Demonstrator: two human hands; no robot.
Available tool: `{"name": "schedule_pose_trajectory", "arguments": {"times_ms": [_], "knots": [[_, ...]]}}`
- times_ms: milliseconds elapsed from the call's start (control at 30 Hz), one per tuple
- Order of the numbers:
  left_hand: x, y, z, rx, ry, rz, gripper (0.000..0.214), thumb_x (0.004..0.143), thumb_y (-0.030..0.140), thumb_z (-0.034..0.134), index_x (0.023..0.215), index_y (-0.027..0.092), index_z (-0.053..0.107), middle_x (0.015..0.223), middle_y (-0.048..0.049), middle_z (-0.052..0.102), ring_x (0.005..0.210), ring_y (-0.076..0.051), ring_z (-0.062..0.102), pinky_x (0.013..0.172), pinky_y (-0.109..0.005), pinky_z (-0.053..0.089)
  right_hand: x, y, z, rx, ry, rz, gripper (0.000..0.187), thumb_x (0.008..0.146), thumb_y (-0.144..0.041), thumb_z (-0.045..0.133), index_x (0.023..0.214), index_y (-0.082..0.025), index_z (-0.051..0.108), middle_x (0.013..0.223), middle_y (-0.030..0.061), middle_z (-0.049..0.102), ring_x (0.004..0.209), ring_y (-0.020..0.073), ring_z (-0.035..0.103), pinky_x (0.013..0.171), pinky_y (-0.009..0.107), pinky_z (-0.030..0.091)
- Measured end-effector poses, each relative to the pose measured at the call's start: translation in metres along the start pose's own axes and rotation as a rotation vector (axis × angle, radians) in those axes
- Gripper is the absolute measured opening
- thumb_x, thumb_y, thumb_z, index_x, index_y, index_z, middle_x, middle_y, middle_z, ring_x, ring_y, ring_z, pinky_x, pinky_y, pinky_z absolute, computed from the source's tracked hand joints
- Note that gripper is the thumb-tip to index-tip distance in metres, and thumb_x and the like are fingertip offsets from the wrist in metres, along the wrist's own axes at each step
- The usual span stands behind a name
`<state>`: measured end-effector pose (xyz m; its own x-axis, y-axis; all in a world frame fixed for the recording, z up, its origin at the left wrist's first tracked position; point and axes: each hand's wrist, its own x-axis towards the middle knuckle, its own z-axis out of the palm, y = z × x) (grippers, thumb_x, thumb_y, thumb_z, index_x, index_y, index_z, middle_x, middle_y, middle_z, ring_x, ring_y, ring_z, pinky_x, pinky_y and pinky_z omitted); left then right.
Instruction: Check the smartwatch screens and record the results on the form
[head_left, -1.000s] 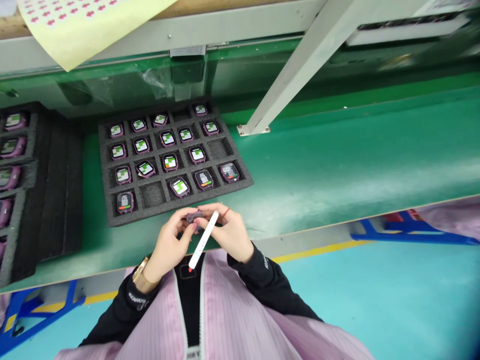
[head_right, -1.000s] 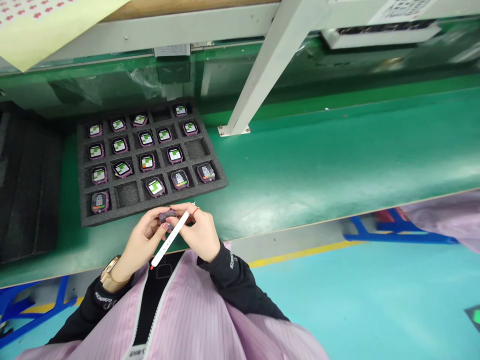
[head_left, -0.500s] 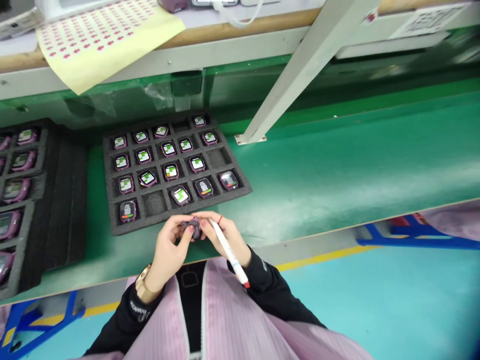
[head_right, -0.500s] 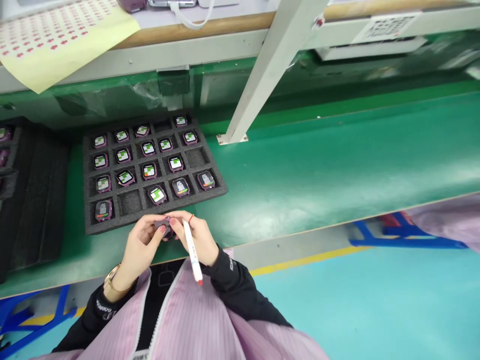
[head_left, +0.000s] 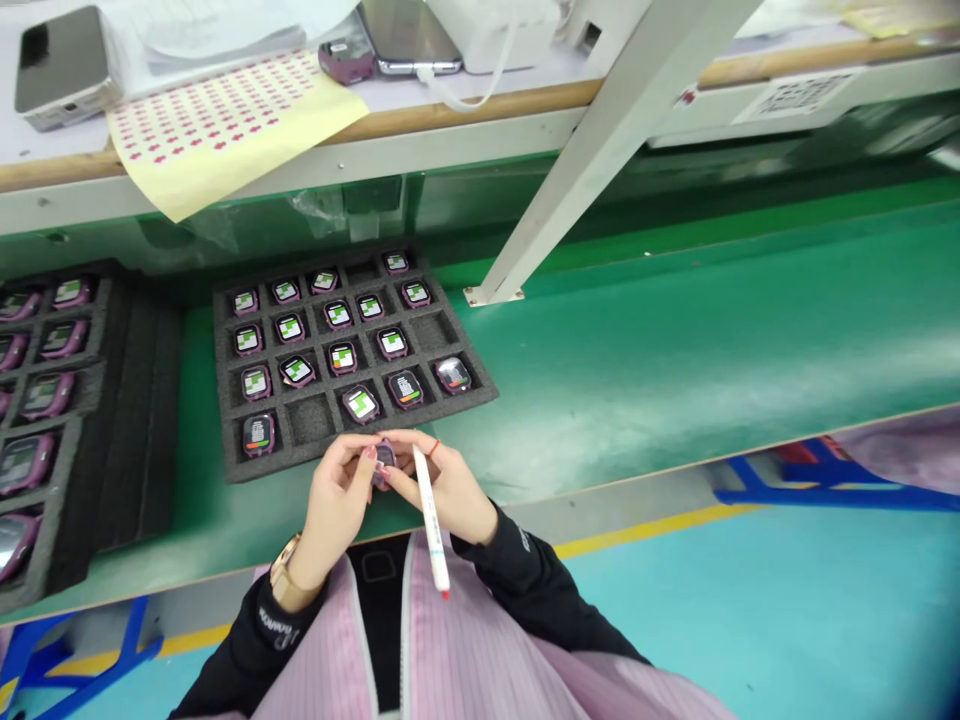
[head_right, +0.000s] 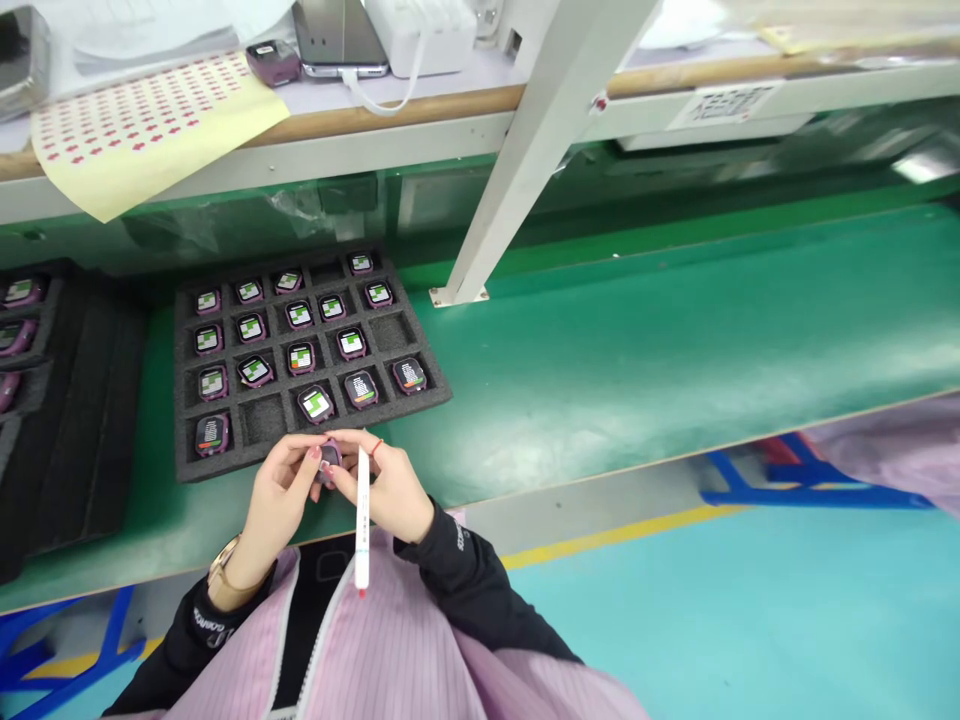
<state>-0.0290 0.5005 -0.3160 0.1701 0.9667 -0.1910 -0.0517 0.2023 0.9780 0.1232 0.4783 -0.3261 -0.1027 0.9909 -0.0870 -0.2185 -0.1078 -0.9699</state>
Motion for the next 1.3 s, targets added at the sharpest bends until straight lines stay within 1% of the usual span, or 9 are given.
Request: {"name": "schedule_pose_trajectory", "arguments": {"times_ms": [167, 333, 567, 667, 767, 867, 1033, 1200, 1300], "knots": [[-0.002, 0.001, -0.002, -0.053, -0.051, -0.022, 0.031, 0.094, 0.048, 0.064, 0.104, 0.018, 0.068, 0.087, -0.0025, 0.066, 0.058, -0.008, 0.056, 0.052, -0.019, 0.048, -0.002, -0.001, -0.001, -0.068, -0.009, -0.014, 0.04, 0.084, -0.025, 0.073, 0.122, -0.021, 0.062, 0.099, 0.0038, 0.073, 0.079, 0.0159, 0.07, 0.071, 0.027, 0.057], [-0.003, 0.002, -0.004, -0.025, -0.055, -0.05, 0.031, 0.086, 0.044, 0.075, 0.101, 0.018, 0.066, 0.094, -0.0048, 0.069, 0.06, -0.008, 0.057, 0.047, -0.017, 0.043, -0.003, -0.005, 0.0, -0.045, -0.039, 0.002, 0.042, 0.084, -0.023, 0.072, 0.124, -0.022, 0.06, 0.104, 0.0049, 0.073, 0.076, 0.015, 0.071, 0.07, 0.027, 0.057], [-0.003, 0.001, -0.006, 0.027, -0.114, -0.015, 0.032, 0.097, 0.045, 0.06, 0.118, 0.021, 0.06, 0.109, -0.007, 0.066, 0.071, -0.011, 0.06, 0.059, -0.023, 0.049, 0.006, -0.006, 0.004, 0.015, 0.016, 0.019, 0.027, 0.089, -0.028, 0.069, 0.114, -0.021, 0.061, 0.093, 0.003, 0.073, 0.074, 0.0155, 0.071, 0.072, 0.028, 0.06], [-0.009, 0.006, -0.006, 0.022, -0.126, -0.013, 0.041, 0.1, 0.045, 0.055, 0.136, 0.025, 0.048, 0.124, -0.0092, 0.061, 0.073, -0.011, 0.059, 0.066, -0.027, 0.053, 0.012, -0.01, 0.003, -0.036, 0.017, 0.031, 0.029, 0.088, -0.031, 0.07, 0.114, -0.021, 0.061, 0.095, 0.0034, 0.073, 0.076, 0.0164, 0.072, 0.073, 0.029, 0.061], [-0.021, 0.01, -0.005, 0.011, -0.164, 0.005, 0.061, 0.101, 0.043, 0.052, 0.153, 0.033, 0.021, 0.139, -0.0115, 0.053, 0.09, -0.016, 0.064, 0.082, -0.034, 0.056, 0.02, -0.021, 0.0, -0.089, -0.023, 0.062, 0.029, 0.088, -0.034, 0.069, 0.113, -0.021, 0.06, 0.097, 0.0044, 0.074, 0.079, 0.018, 0.073, 0.071, 0.03, 0.062], [-0.033, 0.004, -0.006, 0.079, -0.195, 0.05, 0.067, 0.101, 0.041, 0.052, 0.155, 0.033, 0.013, 0.148, -0.0146, 0.045, 0.116, -0.023, 0.061, 0.098, -0.041, 0.053, 0.03, -0.038, -0.004, -0.196, -0.132, 0.021, 0.029, 0.088, -0.031, 0.068, 0.115, -0.022, 0.062, 0.102, 0.0067, 0.075, 0.087, 0.0207, 0.074, 0.077, 0.033, 0.063], [-0.039, -0.016, -0.024, 0.188, -0.096, 0.12, 0.063, 0.104, 0.038, 0.047, 0.155, 0.034, 0.012, 0.146, -0.0148, 0.046, 0.116, -0.023, 0.062, 0.108, -0.047, 0.047, 0.053, -0.08, -0.007, -0.328, -0.223, -0.087, 0.026, 0.085, -0.026, 0.07, 0.11, -0.023, 0.068, 0.09, 0.0038, 0.075, 0.082, 0.0211, 0.074, 0.078, 0.034, 0.062], [-0.042, -0.025, -0.048, 0.276, 0.09, 0.205, 0.051, 0.103, 0.038, 0.046, 0.151, 0.033, 0.03, 0.14, -0.0147, 0.052, 0.109, -0.024, 0.066, 0.098, -0.044, 0.053, 0.104, -0.154, -0.01, -0.405, -0.101, -0.343, 0.034, 0.085, -0.033, 0.077, 0.116, -0.023, 0.069, 0.084, 0.0036, 0.073, 0.069, 0.0197, 0.068, 0.062, 0.031, 0.059], [-0.047, -0.029, -0.054, 0.383, 0.141, 0.245, 0.037, 0.103, 0.039, 0.046, 0.138, 0.029, 0.053, 0.13, -0.0148, 0.058, 0.102, -0.023, 0.068, 0.09, -0.041, 0.056, 0.153, -0.198, -0.005, -0.547, 0.01, -0.541, 0.041, 0.087, -0.031, 0.073, 0.125, -0.021, 0.063, 0.095, 0.0059, 0.073, 0.079, 0.0222, 0.069, 0.074, 0.034, 0.059]]}}
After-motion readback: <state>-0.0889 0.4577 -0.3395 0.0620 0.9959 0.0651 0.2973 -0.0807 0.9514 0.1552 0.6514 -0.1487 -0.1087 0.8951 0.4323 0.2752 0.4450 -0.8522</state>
